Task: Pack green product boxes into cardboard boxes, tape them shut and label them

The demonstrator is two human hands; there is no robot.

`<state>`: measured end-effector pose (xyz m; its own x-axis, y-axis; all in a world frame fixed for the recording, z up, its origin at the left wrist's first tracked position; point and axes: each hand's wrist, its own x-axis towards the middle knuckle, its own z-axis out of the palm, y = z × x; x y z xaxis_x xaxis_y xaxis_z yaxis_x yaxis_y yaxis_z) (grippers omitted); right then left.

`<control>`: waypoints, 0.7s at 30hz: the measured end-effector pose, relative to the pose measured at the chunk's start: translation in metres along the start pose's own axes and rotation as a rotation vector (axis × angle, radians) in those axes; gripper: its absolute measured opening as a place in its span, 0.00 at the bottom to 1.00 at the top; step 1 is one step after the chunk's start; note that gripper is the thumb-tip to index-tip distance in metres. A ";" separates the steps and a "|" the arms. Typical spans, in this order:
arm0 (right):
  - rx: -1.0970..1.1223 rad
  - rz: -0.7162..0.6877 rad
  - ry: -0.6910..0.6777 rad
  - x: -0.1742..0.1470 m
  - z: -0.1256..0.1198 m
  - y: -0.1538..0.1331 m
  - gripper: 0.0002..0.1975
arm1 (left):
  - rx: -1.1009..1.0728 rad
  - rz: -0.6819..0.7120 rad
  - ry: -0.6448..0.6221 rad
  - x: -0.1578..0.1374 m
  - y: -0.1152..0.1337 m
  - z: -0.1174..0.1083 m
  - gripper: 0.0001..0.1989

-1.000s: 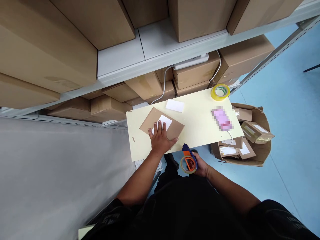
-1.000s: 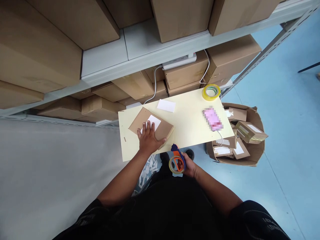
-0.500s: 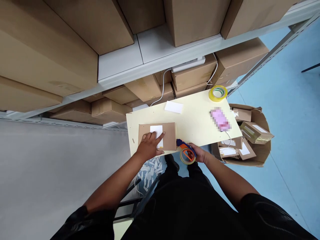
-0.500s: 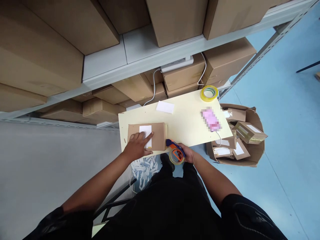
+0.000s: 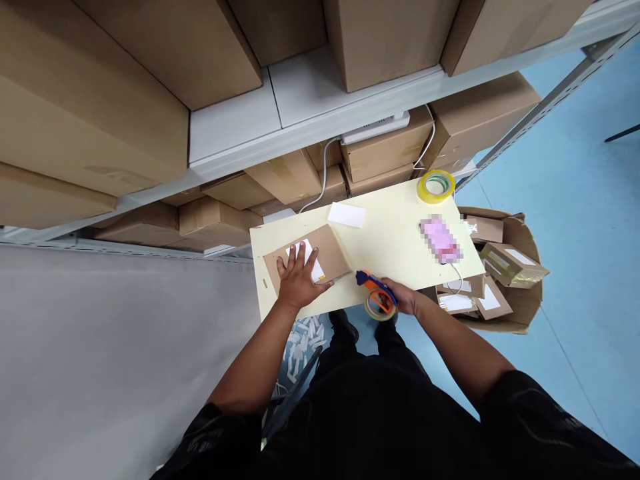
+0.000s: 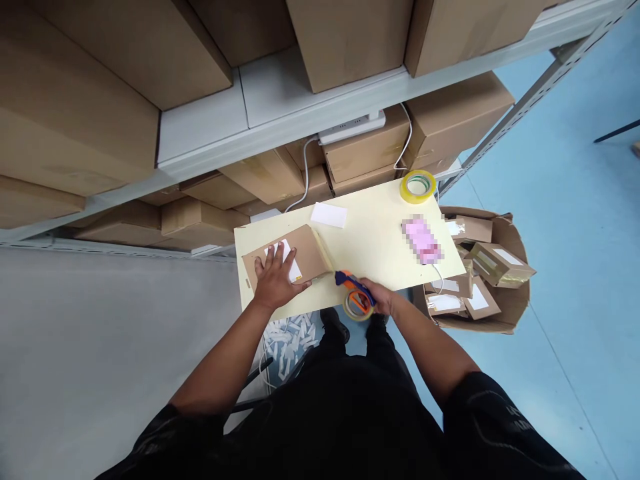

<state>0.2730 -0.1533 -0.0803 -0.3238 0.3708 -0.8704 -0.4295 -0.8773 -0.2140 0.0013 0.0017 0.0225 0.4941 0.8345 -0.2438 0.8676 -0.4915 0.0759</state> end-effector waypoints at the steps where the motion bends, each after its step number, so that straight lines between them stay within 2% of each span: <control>1: 0.045 0.003 0.030 -0.006 -0.003 0.017 0.22 | -0.007 -0.009 0.003 0.001 0.001 0.000 0.54; 3: 0.075 -0.012 0.075 -0.014 -0.003 0.045 0.22 | -0.020 -0.008 0.006 0.001 0.003 0.001 0.54; 5: 0.044 -0.081 0.108 -0.014 0.005 0.057 0.21 | -0.022 0.001 0.000 0.001 0.003 0.001 0.54; 8: -0.114 -0.219 0.157 0.003 0.029 0.041 0.19 | -0.010 0.009 -0.007 0.001 0.002 0.001 0.53; 12: -0.385 -0.250 0.292 0.028 0.060 -0.004 0.22 | -0.001 0.002 -0.003 0.002 0.002 0.000 0.52; 14: -0.559 -0.288 0.346 0.030 0.073 -0.015 0.23 | -0.001 -0.009 0.007 0.002 0.002 0.001 0.52; 18: -0.959 -0.336 0.450 0.021 0.104 -0.004 0.22 | -0.013 -0.006 0.038 0.002 0.001 0.004 0.51; 21: -1.062 -0.368 0.471 0.009 0.113 0.014 0.22 | -0.024 0.002 0.046 0.001 0.000 0.004 0.52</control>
<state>0.1685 -0.1276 -0.0407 0.1043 0.6969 -0.7096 0.5438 -0.6373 -0.5460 0.0017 0.0017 0.0178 0.4977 0.8443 -0.1987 0.8673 -0.4877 0.1001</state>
